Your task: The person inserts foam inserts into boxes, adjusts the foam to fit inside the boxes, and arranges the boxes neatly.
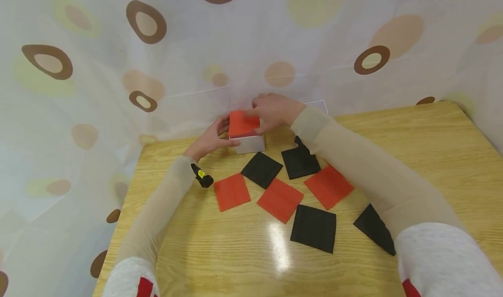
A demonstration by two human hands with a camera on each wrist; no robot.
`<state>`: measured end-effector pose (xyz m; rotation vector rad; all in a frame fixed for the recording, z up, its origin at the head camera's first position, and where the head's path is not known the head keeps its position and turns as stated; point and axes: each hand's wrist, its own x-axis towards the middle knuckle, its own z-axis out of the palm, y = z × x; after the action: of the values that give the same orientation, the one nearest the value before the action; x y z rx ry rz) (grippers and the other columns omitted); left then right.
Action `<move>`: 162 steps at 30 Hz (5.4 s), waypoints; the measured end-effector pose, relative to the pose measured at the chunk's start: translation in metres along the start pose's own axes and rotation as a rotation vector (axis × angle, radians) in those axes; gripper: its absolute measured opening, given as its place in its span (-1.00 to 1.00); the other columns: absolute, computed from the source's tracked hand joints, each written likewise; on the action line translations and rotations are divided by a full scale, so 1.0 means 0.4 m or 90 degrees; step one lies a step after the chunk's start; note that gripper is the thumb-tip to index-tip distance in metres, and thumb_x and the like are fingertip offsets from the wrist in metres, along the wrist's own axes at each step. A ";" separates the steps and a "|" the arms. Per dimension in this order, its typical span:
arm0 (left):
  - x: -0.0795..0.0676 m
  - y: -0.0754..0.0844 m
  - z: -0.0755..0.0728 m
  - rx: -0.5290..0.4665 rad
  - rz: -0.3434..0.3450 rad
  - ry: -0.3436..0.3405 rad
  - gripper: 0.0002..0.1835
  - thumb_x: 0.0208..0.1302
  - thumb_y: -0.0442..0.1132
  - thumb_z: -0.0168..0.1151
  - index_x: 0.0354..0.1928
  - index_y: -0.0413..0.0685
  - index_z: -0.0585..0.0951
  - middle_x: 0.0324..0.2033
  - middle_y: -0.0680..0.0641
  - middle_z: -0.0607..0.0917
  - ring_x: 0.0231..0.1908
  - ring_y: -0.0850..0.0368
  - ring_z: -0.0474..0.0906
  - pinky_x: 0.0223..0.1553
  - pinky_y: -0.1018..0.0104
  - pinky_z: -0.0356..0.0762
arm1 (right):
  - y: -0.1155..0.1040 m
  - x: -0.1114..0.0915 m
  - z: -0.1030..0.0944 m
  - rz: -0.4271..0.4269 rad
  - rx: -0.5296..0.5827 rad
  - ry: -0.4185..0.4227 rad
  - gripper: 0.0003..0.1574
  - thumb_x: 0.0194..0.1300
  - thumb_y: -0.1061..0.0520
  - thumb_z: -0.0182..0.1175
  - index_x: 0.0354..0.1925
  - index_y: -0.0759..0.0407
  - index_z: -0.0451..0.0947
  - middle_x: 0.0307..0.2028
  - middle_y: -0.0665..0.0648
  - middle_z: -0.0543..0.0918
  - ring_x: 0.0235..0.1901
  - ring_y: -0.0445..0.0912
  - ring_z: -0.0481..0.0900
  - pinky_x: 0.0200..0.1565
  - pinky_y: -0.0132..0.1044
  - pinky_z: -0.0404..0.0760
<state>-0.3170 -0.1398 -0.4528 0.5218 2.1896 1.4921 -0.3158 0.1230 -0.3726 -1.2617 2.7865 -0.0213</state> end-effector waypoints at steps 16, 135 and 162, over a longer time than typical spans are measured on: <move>0.002 -0.004 0.002 -0.004 0.003 0.002 0.05 0.28 -0.28 0.50 0.65 0.00 0.03 0.56 -0.04 0.25 0.52 0.03 0.23 0.49 0.08 0.27 | -0.016 0.001 0.018 -0.032 -0.092 0.022 -0.44 0.36 -0.15 0.19 0.26 -0.05 0.67 -0.06 0.26 0.51 -0.05 0.17 0.44 0.12 0.10 0.49; 0.009 -0.008 0.017 0.016 0.003 0.004 0.07 0.22 -0.31 0.54 0.62 0.04 0.06 0.54 -0.09 0.27 0.50 -0.04 0.25 0.48 0.04 0.28 | -0.130 -0.183 0.179 -0.170 0.051 0.168 -0.62 0.37 -0.05 0.41 0.03 0.15 0.70 -0.06 0.10 0.69 0.02 0.07 0.59 0.15 0.06 0.58; 0.017 -0.008 0.019 -0.002 0.000 -0.005 0.03 0.23 -0.35 0.52 0.60 0.04 0.07 0.54 -0.07 0.27 0.53 -0.01 0.23 0.51 0.06 0.24 | -0.299 -0.180 0.293 -0.157 0.066 0.109 -0.52 0.39 -0.17 0.39 0.07 0.11 0.67 -0.09 0.03 0.68 -0.11 -0.06 0.56 -0.04 -0.21 0.58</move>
<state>-0.3186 -0.1314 -0.4592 0.5270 2.1812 1.4902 -0.1695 0.1005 -0.4790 -1.6375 2.7035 -0.2983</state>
